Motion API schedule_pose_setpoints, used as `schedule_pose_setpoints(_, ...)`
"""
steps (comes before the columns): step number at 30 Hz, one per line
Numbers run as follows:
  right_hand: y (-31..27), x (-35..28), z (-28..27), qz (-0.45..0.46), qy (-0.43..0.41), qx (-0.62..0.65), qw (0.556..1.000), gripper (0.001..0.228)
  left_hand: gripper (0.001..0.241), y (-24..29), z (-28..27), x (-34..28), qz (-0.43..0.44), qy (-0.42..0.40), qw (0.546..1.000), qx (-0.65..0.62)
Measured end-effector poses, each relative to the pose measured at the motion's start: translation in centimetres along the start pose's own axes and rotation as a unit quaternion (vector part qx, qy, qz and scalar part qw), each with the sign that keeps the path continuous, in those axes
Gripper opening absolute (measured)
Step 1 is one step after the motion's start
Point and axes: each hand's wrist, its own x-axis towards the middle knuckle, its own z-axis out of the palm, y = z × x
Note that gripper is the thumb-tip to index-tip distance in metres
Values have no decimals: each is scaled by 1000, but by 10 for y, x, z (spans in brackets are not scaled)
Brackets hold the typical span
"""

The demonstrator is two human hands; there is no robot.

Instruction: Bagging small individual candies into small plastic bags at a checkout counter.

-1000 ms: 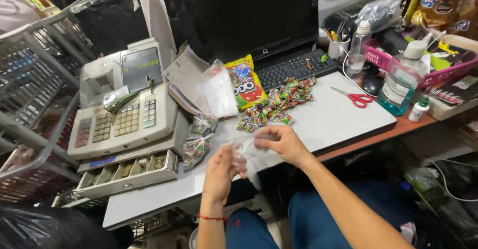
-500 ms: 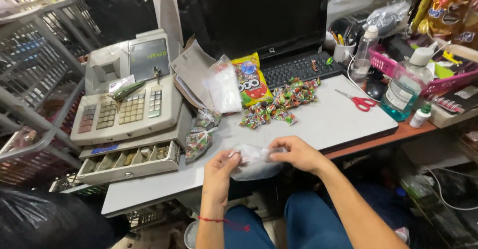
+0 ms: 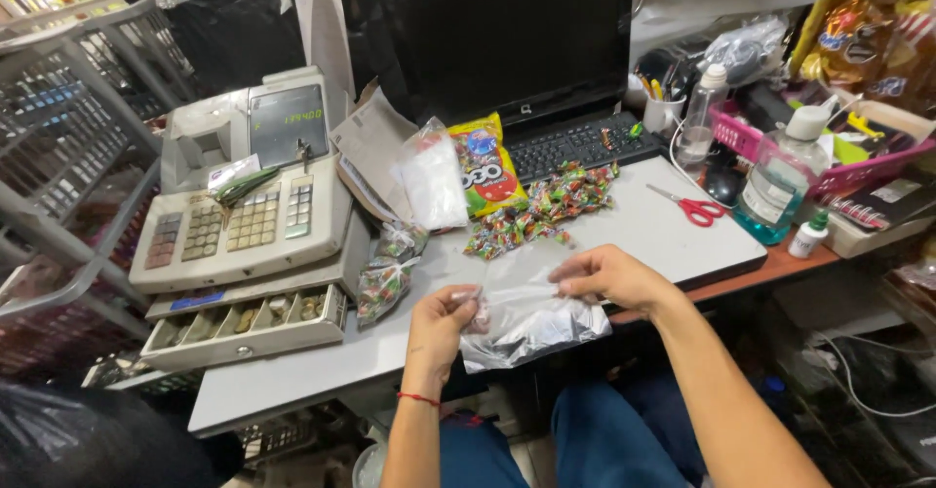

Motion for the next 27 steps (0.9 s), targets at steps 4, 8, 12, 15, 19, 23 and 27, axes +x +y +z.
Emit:
schedule_pose_setpoints(4, -32, -29, 4, 20, 76, 42, 996, 26, 30, -11, -1, 29, -2, 1, 1000, -10)
schedule_pose_setpoints(8, 35, 29, -24, 1, 67, 76, 995, 25, 22, -13, 4, 52, 8, 17, 999, -51)
schedule_pose_setpoints(12, 33, 31, -35, -52, 335, -268, 902, 32, 15, 13, 24, 30, -6, 39, 996, -77)
schedule_pose_setpoints(15, 12, 8, 5, -60, 300, -118, 945, 22, 26, -34, 13, 66, 36, 126, 991, 24)
schedule_pose_setpoints(19, -25, -22, 65, -36, 86, -39, 995, 59, 27, -7, 54, 33, 25, 128, 987, 97)
schedule_pose_setpoints(23, -20, -11, 62, -92, 103, -94, 986, 30, 19, 2, 67, 23, 33, 73, 997, 7)
schedule_pose_setpoints(27, -17, -4, 24, -108, 250, -294, 916, 22, 30, 16, 38, 26, 173, 117, 919, 336)
